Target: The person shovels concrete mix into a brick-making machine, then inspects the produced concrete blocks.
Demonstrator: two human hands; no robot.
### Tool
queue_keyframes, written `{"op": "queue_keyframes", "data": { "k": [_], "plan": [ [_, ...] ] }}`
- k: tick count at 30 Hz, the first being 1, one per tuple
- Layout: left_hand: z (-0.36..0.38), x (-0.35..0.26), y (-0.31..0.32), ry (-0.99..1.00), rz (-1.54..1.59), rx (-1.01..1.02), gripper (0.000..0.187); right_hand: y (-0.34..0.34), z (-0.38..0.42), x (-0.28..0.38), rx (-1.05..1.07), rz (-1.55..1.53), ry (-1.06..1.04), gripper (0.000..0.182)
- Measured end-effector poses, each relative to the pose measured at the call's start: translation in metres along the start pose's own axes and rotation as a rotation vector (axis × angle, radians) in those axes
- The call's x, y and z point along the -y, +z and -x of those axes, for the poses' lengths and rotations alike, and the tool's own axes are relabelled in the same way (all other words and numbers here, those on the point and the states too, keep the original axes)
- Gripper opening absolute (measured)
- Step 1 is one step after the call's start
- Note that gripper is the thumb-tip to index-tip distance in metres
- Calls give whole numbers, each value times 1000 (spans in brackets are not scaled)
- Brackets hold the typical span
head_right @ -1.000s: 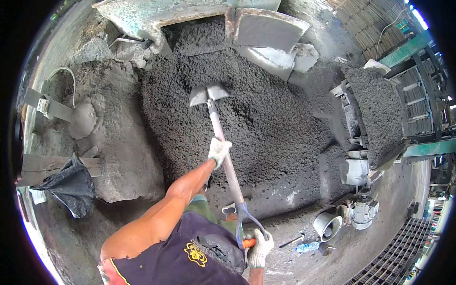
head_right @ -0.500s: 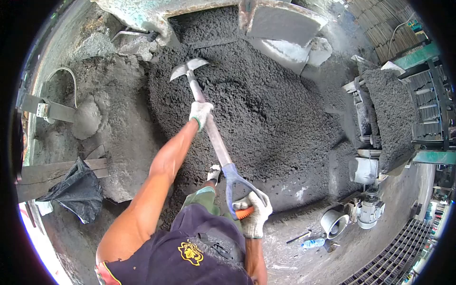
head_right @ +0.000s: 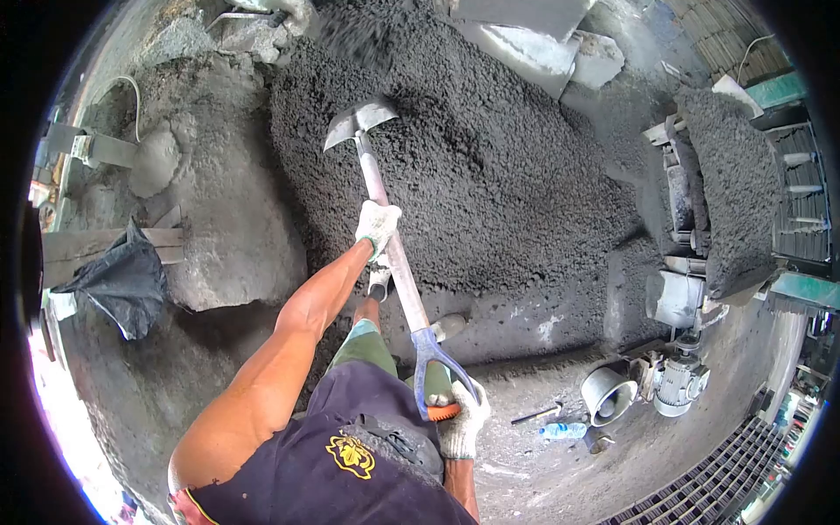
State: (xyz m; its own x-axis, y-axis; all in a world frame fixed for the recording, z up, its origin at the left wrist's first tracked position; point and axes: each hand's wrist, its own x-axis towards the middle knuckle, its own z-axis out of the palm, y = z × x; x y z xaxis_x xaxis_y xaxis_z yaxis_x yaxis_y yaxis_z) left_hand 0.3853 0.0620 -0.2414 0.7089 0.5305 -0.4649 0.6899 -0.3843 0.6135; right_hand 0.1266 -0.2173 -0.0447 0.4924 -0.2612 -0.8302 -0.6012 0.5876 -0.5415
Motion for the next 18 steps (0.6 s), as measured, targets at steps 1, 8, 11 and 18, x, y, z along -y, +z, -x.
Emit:
{"op": "queue_keyframes", "data": {
  "k": [1, 8, 11, 18],
  "plan": [
    [11, 8, 9, 34, -25, -20, 56, -10, 4, -1, -15, 11, 4, 19],
    [64, 28, 25, 19, -53, 88, 51, -55, 26, -9, 0, -18, 41, 18],
    [66, 39, 30, -115, 488, 125, 38, -63, 38, -13, 17, -44, 32, 20],
    [150, -78, -51, -255, 1023, 429, 18, -23, 126, 109, -43, 337, -634, 24]
  ]
}}
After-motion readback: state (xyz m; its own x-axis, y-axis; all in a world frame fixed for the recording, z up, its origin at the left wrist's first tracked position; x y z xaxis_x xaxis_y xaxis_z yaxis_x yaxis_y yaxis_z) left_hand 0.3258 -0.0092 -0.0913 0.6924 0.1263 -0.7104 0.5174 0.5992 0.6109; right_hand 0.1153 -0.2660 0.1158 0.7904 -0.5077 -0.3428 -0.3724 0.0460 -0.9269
